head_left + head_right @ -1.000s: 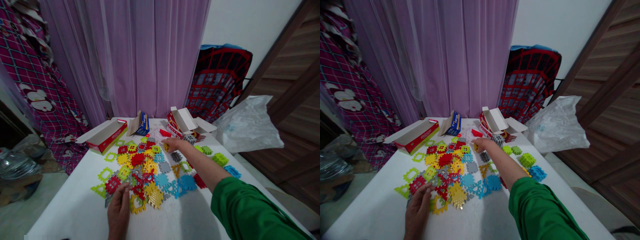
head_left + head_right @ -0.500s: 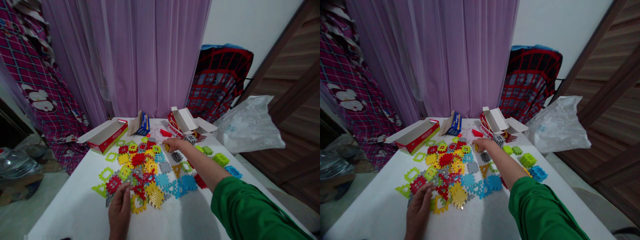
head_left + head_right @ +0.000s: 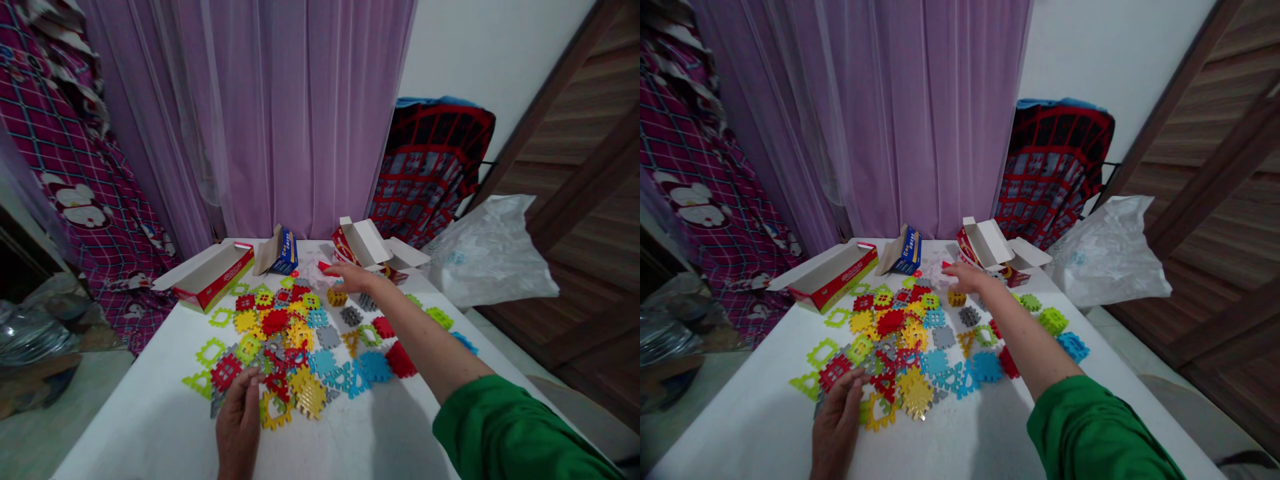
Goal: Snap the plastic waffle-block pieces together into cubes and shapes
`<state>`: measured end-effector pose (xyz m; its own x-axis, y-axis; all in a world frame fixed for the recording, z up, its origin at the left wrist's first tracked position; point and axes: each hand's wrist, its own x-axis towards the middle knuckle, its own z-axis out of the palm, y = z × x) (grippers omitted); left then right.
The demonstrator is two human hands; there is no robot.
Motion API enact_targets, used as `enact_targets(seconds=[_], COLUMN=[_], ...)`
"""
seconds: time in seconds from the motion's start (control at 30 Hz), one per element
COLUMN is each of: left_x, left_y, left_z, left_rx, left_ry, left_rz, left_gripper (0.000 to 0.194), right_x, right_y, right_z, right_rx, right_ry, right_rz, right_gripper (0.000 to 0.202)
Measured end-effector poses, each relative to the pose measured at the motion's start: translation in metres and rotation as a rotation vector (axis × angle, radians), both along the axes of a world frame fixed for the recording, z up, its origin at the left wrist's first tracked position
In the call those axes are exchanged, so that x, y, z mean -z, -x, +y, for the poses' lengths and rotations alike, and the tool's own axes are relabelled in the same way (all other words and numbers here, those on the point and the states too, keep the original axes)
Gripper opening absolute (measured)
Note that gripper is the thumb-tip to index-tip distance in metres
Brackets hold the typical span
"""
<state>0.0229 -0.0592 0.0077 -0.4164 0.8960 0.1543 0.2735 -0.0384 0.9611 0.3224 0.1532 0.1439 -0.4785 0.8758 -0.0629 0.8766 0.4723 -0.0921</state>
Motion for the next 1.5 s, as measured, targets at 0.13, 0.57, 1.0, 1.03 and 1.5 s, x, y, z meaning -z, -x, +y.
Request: enact_targets(seconds=[0.13,0.57,1.0,1.03,1.5], left_x=[0.003,0.003,-0.101,-0.104,-0.104], left_y=[-0.001,-0.004,-0.081,-0.088,-0.139], left_z=[0.002,0.001,0.077,0.085,0.137], left_rx=[-0.026,0.028,0.504,0.519,0.557], left_ry=[-0.038,-0.246,0.035,0.053,0.270], left_rz=[0.051,0.420,1.268,1.298,1.572], left_gripper=[0.046,0.037,0.029,0.028,0.030], right_x=[-0.014,0.105,0.027,0.023,0.012], right_y=[-0.009,0.044,-0.047,-0.056,-0.099], right_z=[-0.040,-0.228,-0.215,-0.213,-0.207], right_rx=[-0.050,0.228,0.525,0.559,0.789], right_ry=[-0.259,-0.482,-0.897,-0.920,-0.922], right_rz=[0.381,0.958,1.136,1.168,1.381], right_gripper=[0.037,0.023,0.024,0.024,0.028])
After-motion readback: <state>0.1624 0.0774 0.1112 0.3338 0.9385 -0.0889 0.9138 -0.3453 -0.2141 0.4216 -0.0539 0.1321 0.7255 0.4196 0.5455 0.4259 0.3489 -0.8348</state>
